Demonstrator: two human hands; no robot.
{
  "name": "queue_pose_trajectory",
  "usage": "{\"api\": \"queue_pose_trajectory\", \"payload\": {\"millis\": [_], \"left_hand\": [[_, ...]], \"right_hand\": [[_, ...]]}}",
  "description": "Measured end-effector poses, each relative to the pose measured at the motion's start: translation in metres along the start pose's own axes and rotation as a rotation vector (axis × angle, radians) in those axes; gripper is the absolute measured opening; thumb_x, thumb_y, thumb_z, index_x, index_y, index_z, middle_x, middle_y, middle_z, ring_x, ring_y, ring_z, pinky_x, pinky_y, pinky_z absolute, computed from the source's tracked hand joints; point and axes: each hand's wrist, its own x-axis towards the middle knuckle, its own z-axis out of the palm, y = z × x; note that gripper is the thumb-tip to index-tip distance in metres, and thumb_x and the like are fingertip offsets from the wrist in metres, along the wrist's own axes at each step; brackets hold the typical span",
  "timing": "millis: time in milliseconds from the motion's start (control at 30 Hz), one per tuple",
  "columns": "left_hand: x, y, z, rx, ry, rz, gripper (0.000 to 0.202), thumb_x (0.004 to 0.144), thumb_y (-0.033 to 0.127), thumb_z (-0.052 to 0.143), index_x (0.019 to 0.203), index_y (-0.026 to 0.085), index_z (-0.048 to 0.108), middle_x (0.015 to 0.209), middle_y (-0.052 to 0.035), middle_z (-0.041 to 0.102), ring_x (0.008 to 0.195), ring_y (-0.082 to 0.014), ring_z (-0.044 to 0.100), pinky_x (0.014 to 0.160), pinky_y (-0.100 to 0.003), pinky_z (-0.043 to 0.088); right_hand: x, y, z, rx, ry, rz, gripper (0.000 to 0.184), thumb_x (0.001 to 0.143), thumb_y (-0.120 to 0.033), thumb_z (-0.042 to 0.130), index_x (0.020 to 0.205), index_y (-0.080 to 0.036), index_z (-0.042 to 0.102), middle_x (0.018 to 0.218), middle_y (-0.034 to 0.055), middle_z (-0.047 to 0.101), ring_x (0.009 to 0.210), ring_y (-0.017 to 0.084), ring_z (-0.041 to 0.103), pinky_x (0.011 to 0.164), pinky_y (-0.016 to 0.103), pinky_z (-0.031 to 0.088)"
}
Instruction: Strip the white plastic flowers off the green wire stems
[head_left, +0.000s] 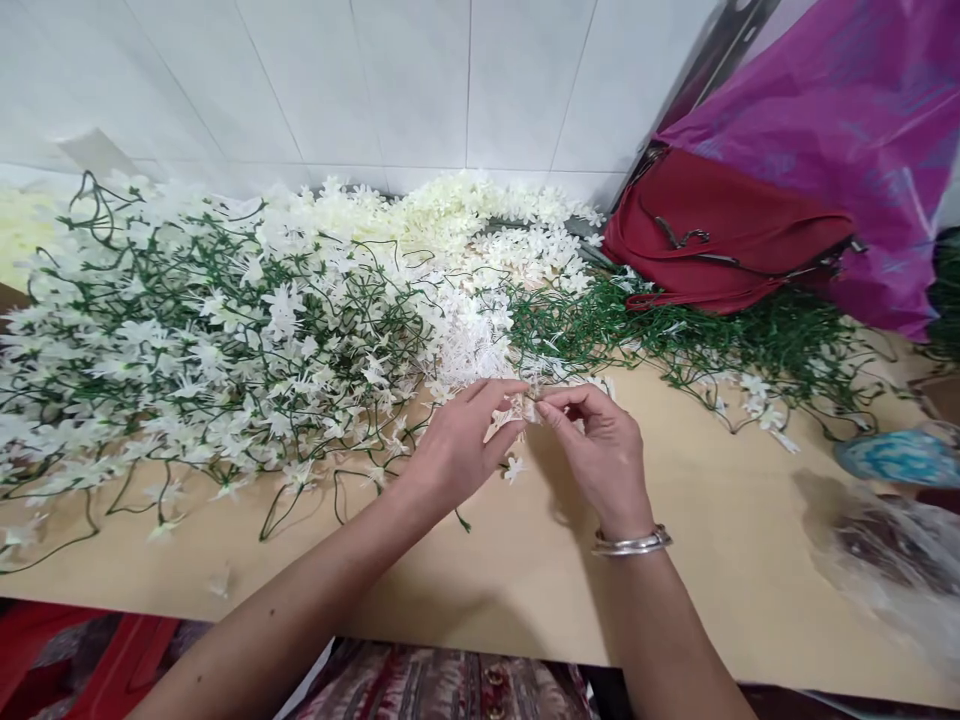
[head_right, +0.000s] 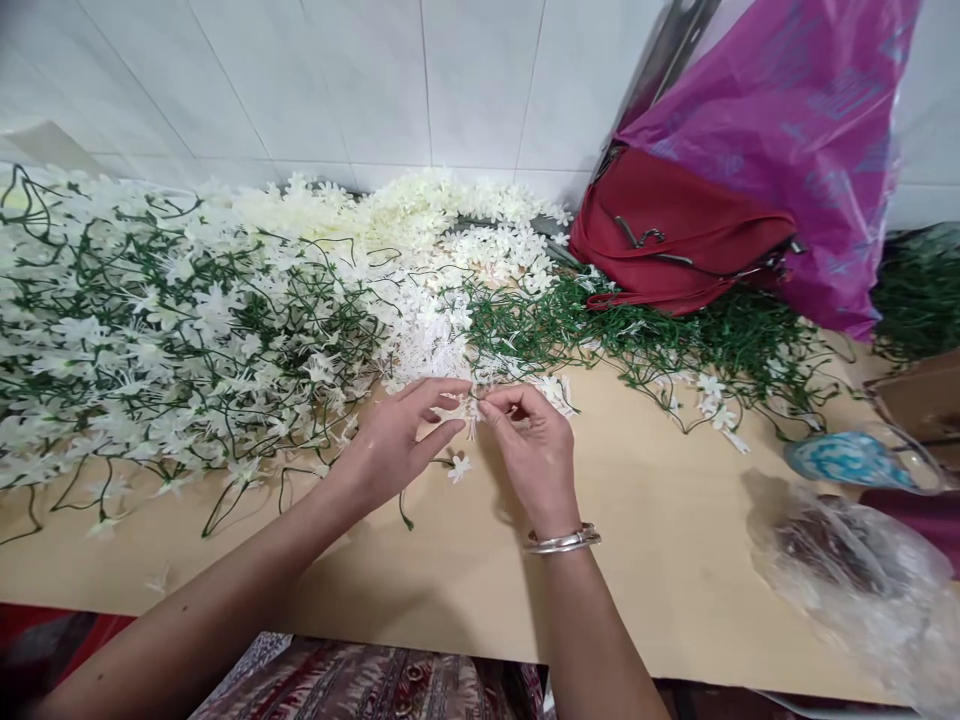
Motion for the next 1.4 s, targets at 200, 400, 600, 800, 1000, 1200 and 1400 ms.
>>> {"api": "queue_pose_trajectory", "payload": {"millis": [200,400,600,800,1000,1200,1400], "left_hand": [[0.003,-0.018,0.014,-0.386,0.105,-0.094,0.014,0.095,0.029,0.066,0.104,0.02,0.073,0.097,-0.006,0.078,0.089,-0.0188,0.073,0.082,-0.03,0.057],[0.004,-0.023,0.012,-0.509,0.295,-0.238,0.02,0.09,0.033,0.072,0.104,0.018,0.072,0.085,-0.0028,0.075,0.079,-0.0154,0.072,0.07,-0.024,0.053],[0.005,-0.029,0.012,-0.599,0.366,-0.285,0.021,0.088,0.037,0.073,0.095,0.018,0.068,0.081,-0.0017,0.072,0.079,-0.0166,0.074,0.069,-0.024,0.053],[0.008,-0.03,0.012,-0.699,0.441,-0.329,0.024,0.079,0.034,0.08,0.093,0.017,0.071,0.079,-0.0004,0.07,0.072,-0.0123,0.067,0.066,-0.022,0.05],[0.006,-0.025,0.01,-0.694,0.421,-0.334,0.027,0.079,0.039,0.082,0.079,0.016,0.067,0.072,-0.0004,0.07,0.068,-0.0126,0.067,0.064,-0.023,0.05],[0.004,-0.025,0.006,-0.668,0.443,-0.325,0.033,0.08,0.044,0.082,0.075,0.017,0.063,0.065,0.0022,0.065,0.058,-0.0103,0.063,0.057,-0.022,0.049],[0.002,-0.028,0.009,-0.744,0.315,-0.27,0.027,0.084,0.041,0.079,0.088,0.016,0.07,0.079,-0.001,0.073,0.071,-0.0131,0.071,0.07,-0.024,0.058]], "right_hand": [[-0.004,-0.007,0.008,0.193,-0.14,0.024,0.01,0.087,-0.031,0.073,0.085,-0.022,0.072,0.092,0.0045,0.075,0.087,0.021,0.066,0.079,0.035,0.052],[-0.001,0.004,0.006,0.018,0.007,0.025,0.012,0.091,-0.031,0.068,0.096,-0.021,0.072,0.093,0.0044,0.072,0.083,0.019,0.064,0.075,0.034,0.051],[-0.001,0.015,0.003,-0.37,0.022,-0.163,0.018,0.094,-0.018,0.055,0.093,-0.022,0.073,0.096,0.0074,0.07,0.092,0.025,0.064,0.085,0.043,0.051],[0.0,0.016,0.0,-0.622,0.223,-0.316,0.031,0.092,-0.006,0.049,0.099,-0.024,0.073,0.108,0.0116,0.065,0.106,0.031,0.058,0.094,0.052,0.046],[-0.003,0.014,0.009,-0.593,0.013,-0.363,0.012,0.095,-0.018,0.061,0.099,-0.022,0.071,0.105,0.0093,0.07,0.104,0.028,0.059,0.096,0.05,0.045],[-0.006,0.006,0.015,-0.477,-0.01,-0.318,0.012,0.097,-0.02,0.06,0.097,-0.022,0.072,0.104,0.0081,0.071,0.105,0.028,0.061,0.098,0.05,0.045],[-0.005,-0.019,0.023,0.034,-0.211,-0.025,0.026,0.096,-0.036,0.065,0.119,-0.024,0.07,0.109,0.0068,0.072,0.099,0.022,0.067,0.09,0.041,0.054]]}}
